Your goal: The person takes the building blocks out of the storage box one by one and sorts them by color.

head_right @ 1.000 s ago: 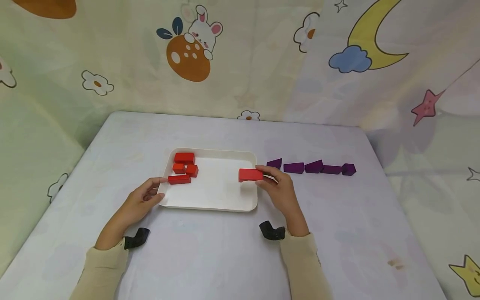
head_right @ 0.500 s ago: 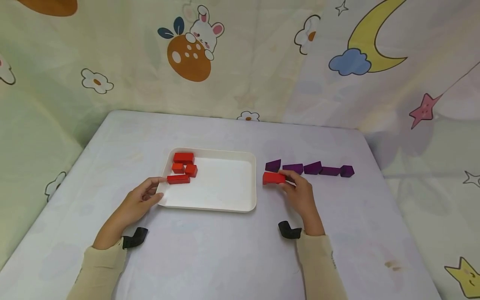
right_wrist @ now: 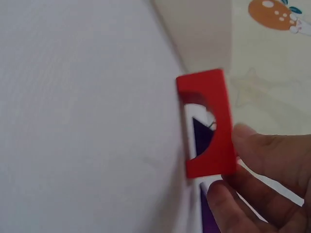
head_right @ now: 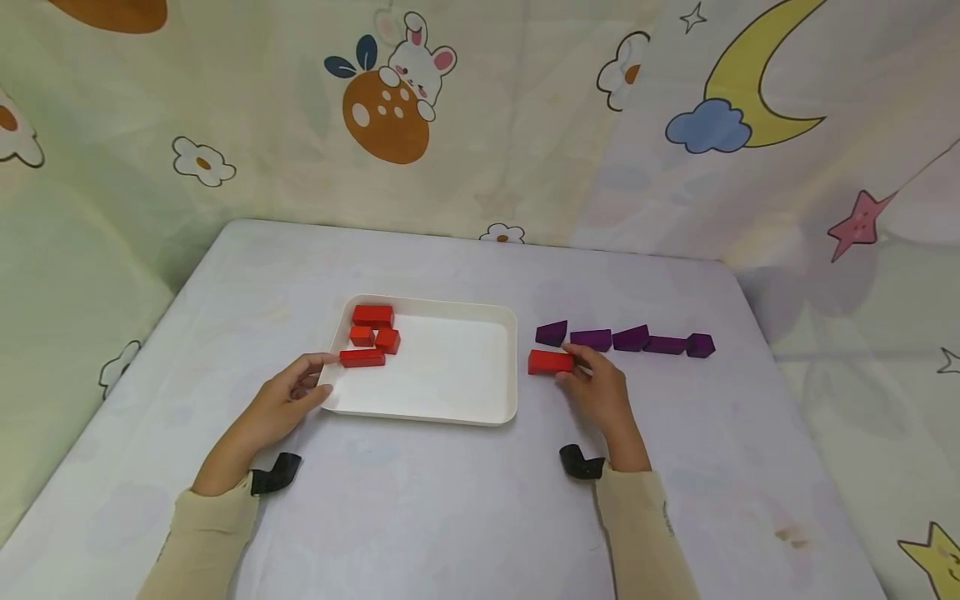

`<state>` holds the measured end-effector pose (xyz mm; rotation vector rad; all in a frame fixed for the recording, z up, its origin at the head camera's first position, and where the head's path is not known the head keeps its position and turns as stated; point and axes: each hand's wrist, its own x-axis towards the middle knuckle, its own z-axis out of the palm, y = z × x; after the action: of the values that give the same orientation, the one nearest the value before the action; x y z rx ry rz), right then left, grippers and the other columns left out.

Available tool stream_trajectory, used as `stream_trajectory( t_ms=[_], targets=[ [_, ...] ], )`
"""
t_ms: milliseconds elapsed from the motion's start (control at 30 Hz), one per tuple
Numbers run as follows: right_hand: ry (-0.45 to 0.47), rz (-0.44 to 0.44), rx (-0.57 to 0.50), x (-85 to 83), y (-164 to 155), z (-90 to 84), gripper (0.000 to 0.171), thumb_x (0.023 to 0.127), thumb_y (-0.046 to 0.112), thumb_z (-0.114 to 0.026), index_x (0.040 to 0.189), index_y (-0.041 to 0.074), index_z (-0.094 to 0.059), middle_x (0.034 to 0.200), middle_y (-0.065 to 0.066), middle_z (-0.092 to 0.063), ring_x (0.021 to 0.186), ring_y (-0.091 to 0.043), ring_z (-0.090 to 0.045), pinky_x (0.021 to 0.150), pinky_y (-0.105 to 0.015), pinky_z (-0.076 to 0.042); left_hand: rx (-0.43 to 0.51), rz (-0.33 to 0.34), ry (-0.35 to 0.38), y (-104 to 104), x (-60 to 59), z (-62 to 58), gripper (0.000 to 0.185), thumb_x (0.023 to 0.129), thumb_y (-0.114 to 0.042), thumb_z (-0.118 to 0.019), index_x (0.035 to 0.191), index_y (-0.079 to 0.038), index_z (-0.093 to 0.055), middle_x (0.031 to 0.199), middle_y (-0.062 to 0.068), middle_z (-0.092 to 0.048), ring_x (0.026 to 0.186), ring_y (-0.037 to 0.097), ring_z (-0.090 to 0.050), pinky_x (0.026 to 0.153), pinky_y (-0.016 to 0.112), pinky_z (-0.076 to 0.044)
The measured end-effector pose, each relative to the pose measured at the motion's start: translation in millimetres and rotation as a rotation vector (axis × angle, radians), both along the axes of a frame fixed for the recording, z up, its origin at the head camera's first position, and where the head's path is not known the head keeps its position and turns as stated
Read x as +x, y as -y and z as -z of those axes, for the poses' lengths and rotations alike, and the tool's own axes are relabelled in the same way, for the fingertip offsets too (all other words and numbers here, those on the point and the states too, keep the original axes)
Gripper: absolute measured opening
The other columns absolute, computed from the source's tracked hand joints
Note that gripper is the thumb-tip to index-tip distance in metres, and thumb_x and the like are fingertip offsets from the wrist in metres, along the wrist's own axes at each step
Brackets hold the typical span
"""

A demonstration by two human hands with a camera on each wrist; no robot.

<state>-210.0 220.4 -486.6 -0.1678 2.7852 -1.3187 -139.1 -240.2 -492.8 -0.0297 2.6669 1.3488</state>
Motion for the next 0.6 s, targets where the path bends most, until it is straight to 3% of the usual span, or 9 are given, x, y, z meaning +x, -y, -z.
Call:
stream_trajectory(
  t_ms=[200,333,600],
  targets=[
    [-0.061,0.074,-0.082,6.3,10.6,-12.9,0.042,0.104,0.0,-0.069,0.145,-0.005,-0.061,0.148,-0.025,-0.063,0.139,-0.042,-0.059,0.103,-0.021,-0.049,-0.005,-0.004,0.004,0.3,0.7,-0.6,0.048,0.107,-0.015,-0.064,0.154,-0.012,-0.052,0.15,0.026,-0.06,0.123,0.04,-0.062,0.1,0.051,-0.056],
    [-0.092,0.076,-0.179,8.1,24.9,-21.0,0.039,0.102,-0.001,-0.071,0.141,-0.006,-0.064,0.143,-0.025,-0.065,0.134,-0.041,-0.062,0.095,-0.007,-0.047,-0.006,-0.004,0.005,0.0,0.0,-0.6,0.049,0.107,-0.016,-0.064,0.154,-0.012,-0.052,0.151,0.026,-0.059,0.124,0.04,-0.062,0.101,0.051,-0.056],
    [-0.1,0.01,-0.252,6.3,62.0,-22.3,0.034,0.099,-0.006,-0.073,0.132,-0.009,-0.068,0.135,-0.028,-0.069,0.127,-0.043,-0.067,0.093,-0.01,-0.052,-0.009,0.0,-0.005,0.6,-1.0,1.3,0.049,0.107,-0.015,-0.064,0.154,-0.011,-0.052,0.151,0.027,-0.06,0.125,0.041,-0.062,0.101,0.052,-0.056]
  ],
)
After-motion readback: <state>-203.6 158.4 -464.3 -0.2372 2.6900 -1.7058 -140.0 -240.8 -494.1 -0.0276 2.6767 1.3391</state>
